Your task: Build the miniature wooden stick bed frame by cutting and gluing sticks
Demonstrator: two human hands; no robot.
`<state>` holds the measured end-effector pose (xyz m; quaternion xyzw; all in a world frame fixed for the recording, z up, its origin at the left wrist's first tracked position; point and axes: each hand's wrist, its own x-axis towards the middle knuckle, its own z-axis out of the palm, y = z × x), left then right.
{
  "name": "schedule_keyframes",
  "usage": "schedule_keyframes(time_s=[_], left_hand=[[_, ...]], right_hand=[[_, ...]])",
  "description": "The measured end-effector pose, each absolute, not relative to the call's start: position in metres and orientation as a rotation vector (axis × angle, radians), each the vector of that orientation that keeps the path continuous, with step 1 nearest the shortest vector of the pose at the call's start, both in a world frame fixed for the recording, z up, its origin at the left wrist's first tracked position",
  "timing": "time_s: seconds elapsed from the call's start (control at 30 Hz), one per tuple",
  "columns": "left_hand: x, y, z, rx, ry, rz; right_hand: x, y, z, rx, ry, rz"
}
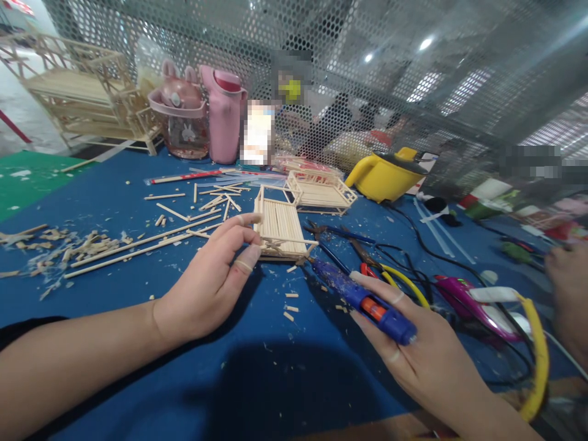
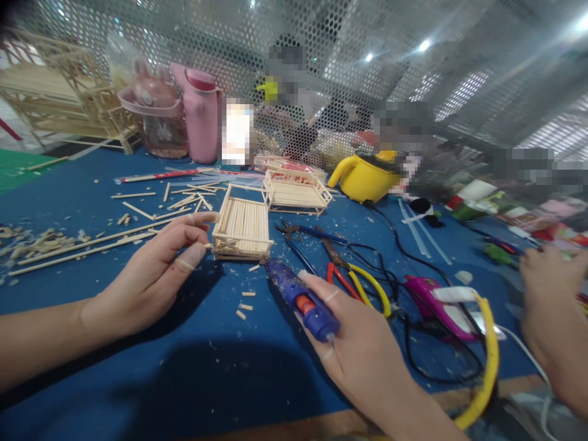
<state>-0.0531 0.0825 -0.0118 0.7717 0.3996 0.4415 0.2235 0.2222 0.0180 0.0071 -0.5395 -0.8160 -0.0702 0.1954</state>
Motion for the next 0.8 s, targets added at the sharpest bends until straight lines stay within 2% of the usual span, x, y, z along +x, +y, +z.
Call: schedule_keyframes(time_s=[0.17, 0.33, 0.6, 0.8], left_hand=[[-0.053, 0.082, -0.011, 2.122, 1.105, 1.218], [-0.053, 0.082, -0.012, 2.122, 1.112, 1.203], [-0.053, 0.082, -0.012, 2.124, 1.116, 1.194], [-0.054, 0.082, -0.014, 2.170, 1.101, 1.197]], right_hand=[[0.228, 0.009, 0.015, -1.522, -2.305, -0.241], [0.230, 0.016, 0.034, -1.632, -1.978, -0.273], [0.253, 0.137, 0.056, -1.828, -1.978, -0.274], [0.256, 0.203, 0.052, -1.934, -2.343, -0.670]])
